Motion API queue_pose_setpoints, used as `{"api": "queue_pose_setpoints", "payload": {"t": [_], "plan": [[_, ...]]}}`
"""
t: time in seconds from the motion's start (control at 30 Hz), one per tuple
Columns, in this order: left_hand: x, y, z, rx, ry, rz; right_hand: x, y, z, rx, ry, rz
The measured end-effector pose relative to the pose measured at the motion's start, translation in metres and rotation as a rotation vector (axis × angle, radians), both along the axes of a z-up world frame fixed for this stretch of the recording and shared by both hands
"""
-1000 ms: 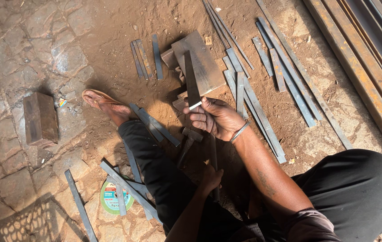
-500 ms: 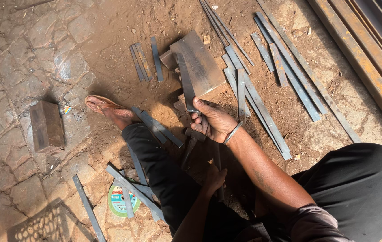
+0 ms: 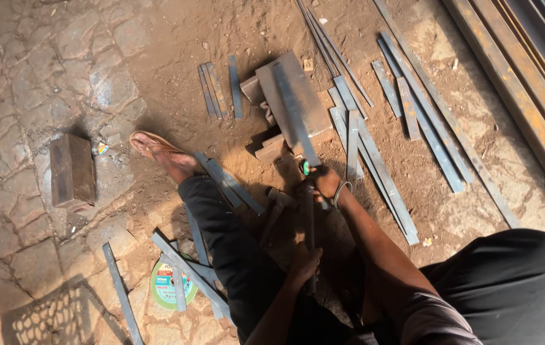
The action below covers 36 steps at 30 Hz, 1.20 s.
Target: The person sits on the ground and repeatedly strikes a metal bar with a hammer while holding it against a metal block. The person adjusts the bar's position between strikes and continues hammering throughout the clip.
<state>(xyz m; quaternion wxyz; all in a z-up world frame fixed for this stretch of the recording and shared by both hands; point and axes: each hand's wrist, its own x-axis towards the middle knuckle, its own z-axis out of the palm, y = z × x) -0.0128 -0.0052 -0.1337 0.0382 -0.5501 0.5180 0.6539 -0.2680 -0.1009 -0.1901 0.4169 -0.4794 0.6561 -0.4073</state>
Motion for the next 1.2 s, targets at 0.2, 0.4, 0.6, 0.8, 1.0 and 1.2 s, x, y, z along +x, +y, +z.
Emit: {"api": "queue_pose_setpoints", "payload": {"t": [0.2,0.4,0.6,0.8,1.0,1.2], "plan": [[0.029,0.0,0.073,0.338,0.465,0.312,-0.014,0.003,-0.019,0.401,0.293,-0.294],[0.052,-0.022,0.258,-0.012,1.202,0.19,-0.011,-0.035,0.01,0.506,0.334,-0.235],[-0.002,-0.133,0.348,-0.711,1.67,0.06,-0.016,-0.044,0.06,0.53,0.339,-0.177],[-0.103,-0.224,0.247,-1.01,1.547,0.123,-0.009,-0.039,0.089,0.487,0.29,-0.22],[-0.124,-0.217,0.102,-0.886,0.578,0.047,-0.014,-0.042,0.047,0.453,0.248,-0.254],[-0.078,-0.195,0.107,0.1,0.558,0.437,-0.027,-0.043,-0.037,0.205,0.41,-0.276]]}}
